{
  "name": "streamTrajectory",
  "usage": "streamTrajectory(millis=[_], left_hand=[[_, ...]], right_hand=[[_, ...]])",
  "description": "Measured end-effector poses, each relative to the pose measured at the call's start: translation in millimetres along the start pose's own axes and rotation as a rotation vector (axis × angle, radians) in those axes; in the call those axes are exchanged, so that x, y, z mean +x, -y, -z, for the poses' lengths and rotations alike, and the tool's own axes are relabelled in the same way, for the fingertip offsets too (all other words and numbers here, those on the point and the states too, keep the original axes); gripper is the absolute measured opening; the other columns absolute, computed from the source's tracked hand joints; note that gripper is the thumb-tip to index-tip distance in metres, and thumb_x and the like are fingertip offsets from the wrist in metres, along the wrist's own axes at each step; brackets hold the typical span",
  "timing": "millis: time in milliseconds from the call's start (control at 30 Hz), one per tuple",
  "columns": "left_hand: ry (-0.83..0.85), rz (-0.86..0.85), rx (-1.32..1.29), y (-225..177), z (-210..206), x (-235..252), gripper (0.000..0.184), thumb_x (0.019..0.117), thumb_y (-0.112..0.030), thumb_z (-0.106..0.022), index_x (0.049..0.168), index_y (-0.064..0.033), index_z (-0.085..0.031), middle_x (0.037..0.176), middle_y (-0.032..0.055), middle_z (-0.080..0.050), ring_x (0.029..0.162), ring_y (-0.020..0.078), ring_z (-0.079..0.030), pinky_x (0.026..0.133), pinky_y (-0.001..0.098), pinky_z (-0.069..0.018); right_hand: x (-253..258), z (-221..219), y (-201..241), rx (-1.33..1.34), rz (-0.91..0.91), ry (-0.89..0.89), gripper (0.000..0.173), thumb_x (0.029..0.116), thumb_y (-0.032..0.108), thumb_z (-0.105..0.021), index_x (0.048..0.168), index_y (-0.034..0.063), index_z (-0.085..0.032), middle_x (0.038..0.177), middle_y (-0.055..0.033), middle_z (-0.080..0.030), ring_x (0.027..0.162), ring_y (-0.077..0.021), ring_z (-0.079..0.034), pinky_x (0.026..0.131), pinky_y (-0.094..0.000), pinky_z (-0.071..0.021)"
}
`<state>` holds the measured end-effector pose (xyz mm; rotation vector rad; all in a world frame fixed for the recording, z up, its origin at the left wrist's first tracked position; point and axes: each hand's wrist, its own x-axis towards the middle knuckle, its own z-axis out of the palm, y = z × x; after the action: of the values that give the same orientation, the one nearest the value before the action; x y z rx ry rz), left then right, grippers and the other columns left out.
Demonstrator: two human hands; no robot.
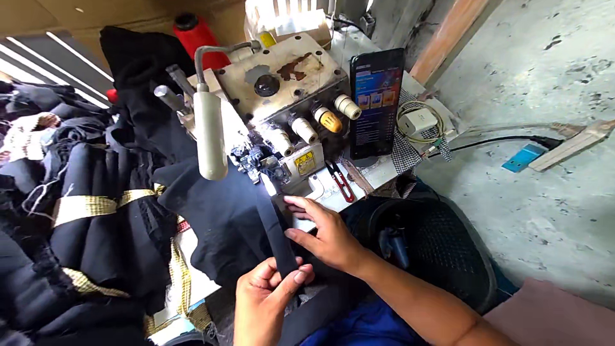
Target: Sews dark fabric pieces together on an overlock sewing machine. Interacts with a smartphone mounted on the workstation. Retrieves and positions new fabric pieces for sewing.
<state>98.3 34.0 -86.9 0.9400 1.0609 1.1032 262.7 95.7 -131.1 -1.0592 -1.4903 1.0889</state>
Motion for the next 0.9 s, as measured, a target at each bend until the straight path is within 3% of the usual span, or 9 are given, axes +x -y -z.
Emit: streamTrajectory(millis=[67,133,267,433,600,667,767,900], left_hand=[[-0.032,-0.020,0.016,8,-9,-3,0.015,0.0862,-0.006,-0.079,0.100,-0.0008,-0.075,0.083,0.0094,-0.078,0.075,0.0182,-0.077,0.073,0.0326,-0.0656],[-0.080,-0.072,0.076,18,-11,-9,0.012,0.0904,-0.005,-0.075,0.100,0.0024,-0.073,0.083,0.0100,-0.078,0.074,0.0182,-0.077,0.072,0.0323,-0.0658],[-0.120,-0.153,0.243,33,1,-26,0.022,0.1050,-0.009,-0.053,0.104,0.0032,-0.071,0.090,0.0073,-0.078,0.082,0.0153,-0.077,0.077,0.0297,-0.0651],[-0.083,-0.086,0.373,46,16,-38,0.017,0.1002,-0.010,-0.063,0.096,-0.0019,-0.077,0.085,0.0022,-0.077,0.076,0.0058,-0.072,0.071,0.0201,-0.0601],[0.023,0.019,0.131,46,14,-37,0.015,0.0983,-0.011,-0.067,0.092,-0.0012,-0.077,0.086,0.0087,-0.078,0.078,0.0146,-0.075,0.076,0.0304,-0.0637],[0.037,0.027,0.071,47,12,-37,0.015,0.0978,-0.012,-0.069,0.092,-0.0012,-0.077,0.085,0.0093,-0.077,0.078,0.0152,-0.075,0.076,0.0314,-0.0636],[-0.022,0.003,0.139,51,7,-35,0.014,0.0965,-0.009,-0.069,0.089,-0.0015,-0.077,0.079,0.0055,-0.076,0.072,0.0096,-0.072,0.071,0.0260,-0.0617],[-0.079,-0.038,0.246,58,8,-31,0.015,0.0943,-0.010,-0.071,0.081,-0.0041,-0.075,0.069,-0.0024,-0.069,0.061,0.0003,-0.062,0.059,0.0171,-0.0532]], right_hand=[[2,-14,1,0.222,-0.094,0.057,0.041,0.0991,0.010,-0.064,0.134,-0.0110,-0.057,0.120,-0.0157,-0.071,0.110,-0.0140,-0.070,0.099,-0.0305,-0.0578],[-7,-21,2,0.285,-0.141,0.042,0.028,0.0978,0.003,-0.062,0.122,-0.0094,-0.065,0.106,-0.0115,-0.075,0.095,-0.0102,-0.073,0.089,-0.0275,-0.0610],[-37,-15,-2,0.304,-0.260,0.073,0.021,0.0968,0.006,-0.067,0.115,-0.0044,-0.068,0.095,-0.0056,-0.075,0.084,-0.0072,-0.072,0.078,-0.0243,-0.0614],[-68,-5,0,0.326,-0.291,0.102,0.013,0.0984,0.004,-0.064,0.105,-0.0043,-0.071,0.092,-0.0052,-0.074,0.081,-0.0067,-0.071,0.077,-0.0237,-0.0618],[-66,4,2,0.270,-0.306,0.158,0.016,0.0992,0.009,-0.064,0.104,-0.0018,-0.074,0.104,-0.0061,-0.074,0.093,-0.0043,-0.069,0.085,-0.0205,-0.0588],[-65,7,5,0.281,-0.309,0.188,0.016,0.0995,0.008,-0.062,0.104,-0.0018,-0.074,0.104,-0.0058,-0.074,0.093,-0.0039,-0.069,0.084,-0.0203,-0.0582],[-63,10,9,0.283,-0.287,0.221,0.018,0.1006,0.007,-0.058,0.102,-0.0017,-0.074,0.100,-0.0047,-0.073,0.083,-0.0024,-0.068,0.075,-0.0194,-0.0590],[-64,7,11,0.170,-0.174,0.163,0.021,0.1006,0.017,-0.063,0.096,-0.0001,-0.075,0.097,-0.0048,-0.073,0.090,-0.0040,-0.068,0.082,-0.0215,-0.0569]])
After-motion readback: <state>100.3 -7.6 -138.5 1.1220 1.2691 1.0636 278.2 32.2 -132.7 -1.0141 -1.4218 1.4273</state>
